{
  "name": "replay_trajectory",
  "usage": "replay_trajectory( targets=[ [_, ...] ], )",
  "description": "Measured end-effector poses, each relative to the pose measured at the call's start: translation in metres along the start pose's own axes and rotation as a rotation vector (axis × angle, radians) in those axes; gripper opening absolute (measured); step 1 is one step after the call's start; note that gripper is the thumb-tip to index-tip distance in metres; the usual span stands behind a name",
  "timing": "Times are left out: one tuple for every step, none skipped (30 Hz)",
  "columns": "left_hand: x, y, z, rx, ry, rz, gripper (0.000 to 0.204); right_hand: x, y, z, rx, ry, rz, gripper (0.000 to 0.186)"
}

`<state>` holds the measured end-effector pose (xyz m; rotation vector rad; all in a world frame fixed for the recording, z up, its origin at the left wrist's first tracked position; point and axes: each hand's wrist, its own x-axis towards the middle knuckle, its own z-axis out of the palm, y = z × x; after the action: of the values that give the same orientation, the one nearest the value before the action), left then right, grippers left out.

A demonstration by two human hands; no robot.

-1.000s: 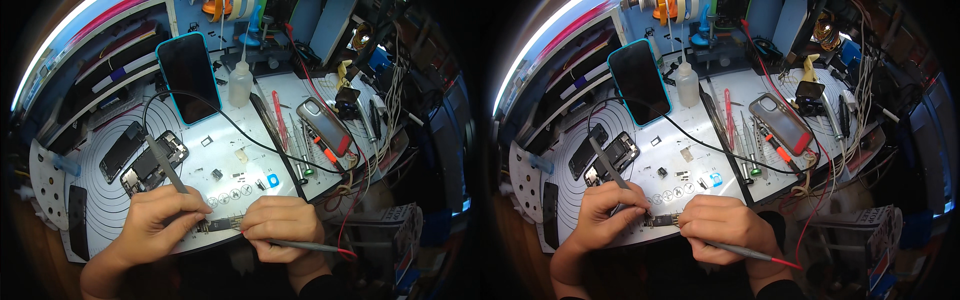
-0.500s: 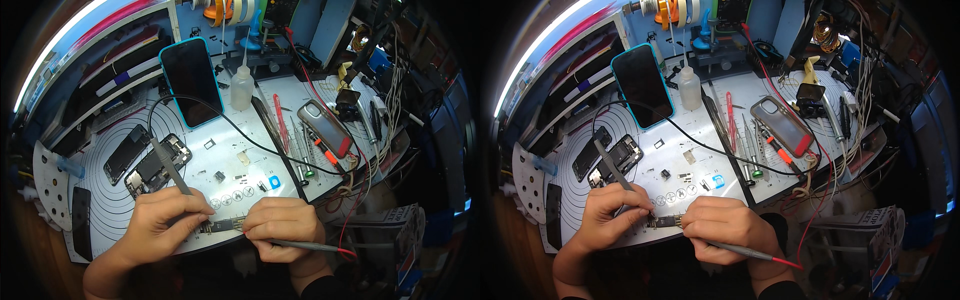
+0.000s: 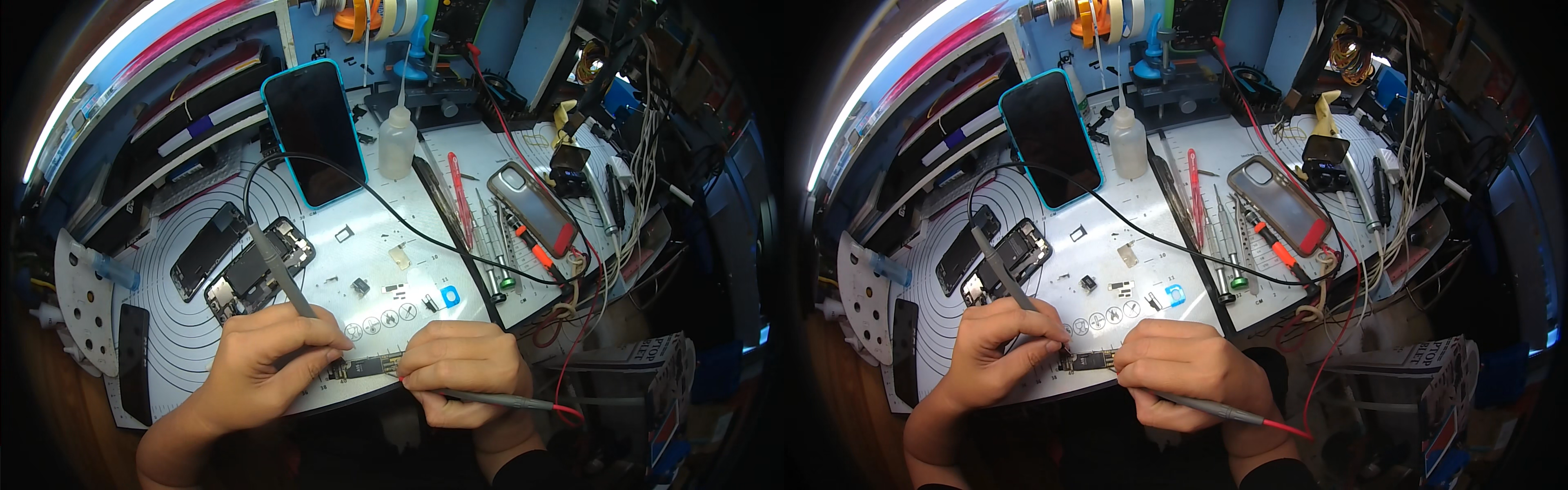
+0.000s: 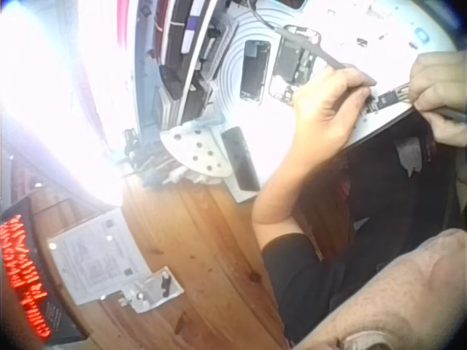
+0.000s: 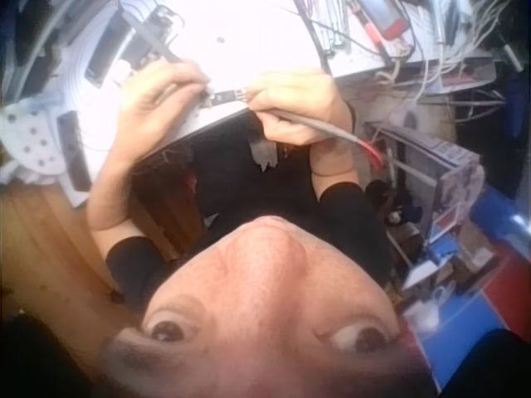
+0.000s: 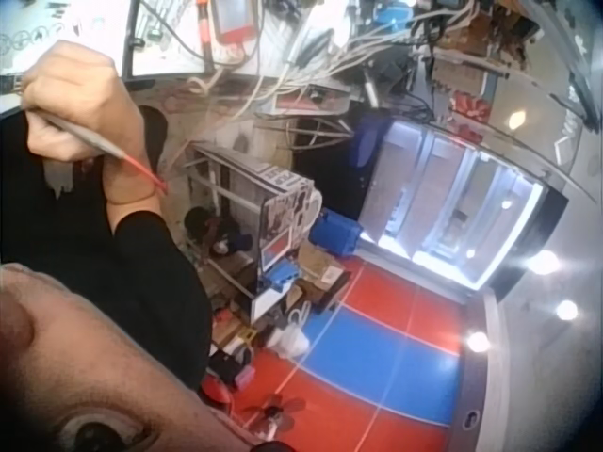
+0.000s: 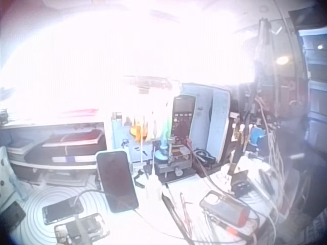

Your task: The person uses a multimeter with probes to test circuits on a mobile phone motherboard and uses tweezers to handle small components.

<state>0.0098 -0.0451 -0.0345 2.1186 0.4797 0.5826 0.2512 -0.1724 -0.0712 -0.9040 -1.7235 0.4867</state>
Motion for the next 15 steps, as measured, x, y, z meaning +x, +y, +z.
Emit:
replay_trajectory(
  targets=[
    [0.0001, -0.0001, 0.0001, 0.003, 0.0, 0.0, 0.013, 0.0001, 0.0, -0.0003, 0.002, -0.002, 0.0, 0.022],
    [0.0001, -0.0001, 0.0001, 0.003, -0.002, -0.002, 0.013, 0.0, -0.0001, -0.0004, 0.002, -0.002, 0.0, 0.022],
    [0.0002, -0.0002, 0.0001, 0.004, -0.003, -0.005, 0.013, 0.0, 0.0, -0.0004, 0.002, -0.002, 0.0, 0.022],
    [0.0002, -0.0004, 0.0001, 0.004, -0.004, -0.007, 0.013, 0.0, 0.0, -0.0003, 0.002, -0.002, 0.0, 0.022],
    [0.0002, -0.0007, 0.0, 0.005, -0.003, -0.006, 0.013, -0.0002, 0.0003, 0.0, 0.003, 0.0, 0.001, 0.022],
    [0.0004, -0.0011, 0.0003, 0.005, -0.003, -0.004, 0.013, -0.0007, 0.0004, 0.0, 0.003, 0.002, 0.004, 0.022],
    [0.0006, -0.0014, 0.0005, 0.004, -0.003, -0.002, 0.013, -0.0012, 0.0004, 0.0, 0.002, 0.005, 0.006, 0.022],
    [0.001, -0.0015, 0.0008, 0.004, -0.003, 0.001, 0.013, -0.0014, 0.0001, -0.0002, -0.001, 0.007, 0.008, 0.022],
    [0.0008, -0.0012, 0.0005, 0.007, -0.001, 0.002, 0.013, -0.0014, 0.0001, 0.0002, -0.001, 0.009, 0.009, 0.022],
    [0.0006, -0.001, 0.0003, 0.01, 0.001, 0.003, 0.013, -0.0013, 0.0003, 0.0006, 0.0, 0.01, 0.009, 0.022],
    [0.0004, -0.001, 0.0001, 0.01, 0.001, 0.003, 0.013, -0.0013, 0.0006, 0.0009, 0.003, 0.009, 0.007, 0.022],
    [0.0, -0.0004, -0.0003, 0.011, 0.002, 0.003, 0.013, -0.001, 0.0006, 0.001, 0.006, 0.008, 0.004, 0.023],
    [-0.0006, 0.0005, -0.0008, 0.012, 0.003, 0.002, 0.013, -0.0006, 0.0005, 0.001, 0.01, 0.006, 0.0, 0.023],
    [-0.0014, 0.0016, -0.0013, 0.012, 0.006, -0.002, 0.013, 0.0001, -0.0001, 0.0011, 0.01, 0.006, -0.003, 0.023],
    [-0.0006, -0.0004, -0.0002, 0.003, 0.004, -0.003, 0.013, -0.0002, -0.0002, 0.0005, 0.002, 0.007, 0.002, 0.023]
  ],
)
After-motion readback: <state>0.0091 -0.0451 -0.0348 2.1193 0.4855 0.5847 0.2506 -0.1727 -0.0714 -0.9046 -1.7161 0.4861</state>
